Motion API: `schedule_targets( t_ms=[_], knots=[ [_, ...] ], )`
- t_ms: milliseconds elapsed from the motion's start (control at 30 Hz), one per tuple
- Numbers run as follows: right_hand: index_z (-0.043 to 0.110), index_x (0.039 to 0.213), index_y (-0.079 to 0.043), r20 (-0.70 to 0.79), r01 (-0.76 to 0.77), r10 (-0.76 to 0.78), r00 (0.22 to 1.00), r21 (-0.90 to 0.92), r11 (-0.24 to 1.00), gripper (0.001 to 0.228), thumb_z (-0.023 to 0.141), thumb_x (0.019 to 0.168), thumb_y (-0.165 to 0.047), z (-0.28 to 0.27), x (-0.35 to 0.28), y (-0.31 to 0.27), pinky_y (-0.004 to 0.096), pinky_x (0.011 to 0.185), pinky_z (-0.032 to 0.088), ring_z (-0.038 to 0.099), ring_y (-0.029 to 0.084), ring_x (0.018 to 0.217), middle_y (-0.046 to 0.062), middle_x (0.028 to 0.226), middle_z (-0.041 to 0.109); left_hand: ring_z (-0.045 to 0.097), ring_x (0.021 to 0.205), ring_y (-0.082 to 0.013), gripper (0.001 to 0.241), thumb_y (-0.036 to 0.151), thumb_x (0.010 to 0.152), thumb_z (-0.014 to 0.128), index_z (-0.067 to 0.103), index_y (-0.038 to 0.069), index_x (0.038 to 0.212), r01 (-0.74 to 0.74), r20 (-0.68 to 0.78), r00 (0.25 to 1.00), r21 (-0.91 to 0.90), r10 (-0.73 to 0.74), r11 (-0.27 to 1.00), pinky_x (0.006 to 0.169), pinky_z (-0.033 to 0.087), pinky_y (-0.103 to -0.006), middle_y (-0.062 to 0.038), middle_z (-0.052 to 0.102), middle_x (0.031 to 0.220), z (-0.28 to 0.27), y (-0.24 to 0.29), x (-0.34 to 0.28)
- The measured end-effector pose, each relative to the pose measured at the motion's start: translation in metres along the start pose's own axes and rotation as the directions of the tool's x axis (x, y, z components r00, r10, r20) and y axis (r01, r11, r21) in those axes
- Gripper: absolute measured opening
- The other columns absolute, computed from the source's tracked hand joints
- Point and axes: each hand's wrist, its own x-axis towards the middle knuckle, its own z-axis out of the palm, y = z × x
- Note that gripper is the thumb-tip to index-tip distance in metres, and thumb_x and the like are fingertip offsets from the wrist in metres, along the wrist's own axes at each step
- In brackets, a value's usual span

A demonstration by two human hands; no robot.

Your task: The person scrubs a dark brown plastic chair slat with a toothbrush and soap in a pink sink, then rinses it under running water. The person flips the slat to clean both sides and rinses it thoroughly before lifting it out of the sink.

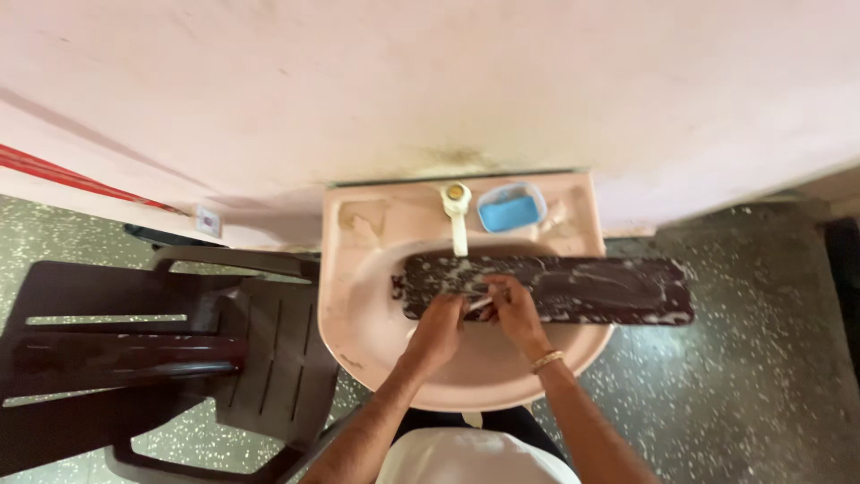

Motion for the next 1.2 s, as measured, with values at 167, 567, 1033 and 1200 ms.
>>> schedule_targets(
  t_ms=[167, 567, 1033, 1200],
  knots=[
    [0.059, 0.114, -0.002, -0.098, -0.214, 0.219, 0.971, 0.066, 0.975, 0.019, 0.054, 0.105, -0.018, 0.018, 0.01, -0.013, 0.029, 0.047, 0.043, 0.052, 0.011, 0.055, 0.005, 0.073, 0.061, 0.069, 0.09, -0.0338, 0.013, 0.008, 0.103, 0.061, 0.061, 0.001, 0.114, 0.0, -0.104, 0.994, 0.372, 0.042, 0.928, 0.08, 0.055, -0.0492, -0.02, 0.069, 0.098, -0.052, 0.004, 0.052],
    [0.065, 0.113, 0.001, 0.029, -0.25, 0.249, 0.968, 0.156, 0.956, 0.024, 0.051, 0.105, -0.018, 0.051, 0.058, -0.025, 0.034, 0.065, 0.061, 0.07, 0.019, 0.07, 0.007, 0.082, 0.067, 0.075, 0.085, -0.024, 0.038, 0.01, 0.094, 0.066, 0.06, -0.008, 0.127, -0.224, 0.17, 0.975, 0.731, 0.147, 0.645, 0.065, 0.062, -0.0329, -0.02, 0.072, 0.103, -0.064, 0.023, 0.194],
    [0.06, 0.12, 0.009, 0.111, -0.245, 0.224, 0.968, 0.602, 0.76, 0.026, 0.052, 0.095, 0.005, 0.065, 0.061, -0.013, 0.034, 0.085, 0.059, 0.069, 0.019, 0.087, 0.013, 0.103, 0.073, 0.069, 0.072, -0.0336, 0.037, 0.022, 0.101, 0.05, 0.072, 0.0, 0.082, 0.268, 0.103, 0.952, 0.178, -0.289, 0.947, 0.064, 0.057, -0.0447, -0.018, 0.072, 0.076, -0.026, -0.093, 0.101],
    [0.066, 0.111, 0.011, -0.095, -0.23, 0.305, 0.948, 0.456, 0.86, 0.017, 0.056, 0.099, 0.003, 0.062, 0.073, 0.005, 0.033, 0.074, 0.06, 0.067, 0.019, 0.075, 0.012, 0.092, 0.069, 0.075, 0.069, -0.0236, 0.027, -0.006, 0.084, 0.048, 0.074, -0.004, 0.091, 0.371, 0.221, 0.919, -0.768, -0.327, 0.523, 0.067, 0.062, -0.0333, -0.014, 0.077, 0.079, 0.034, -0.122, 0.119]
  ],
)
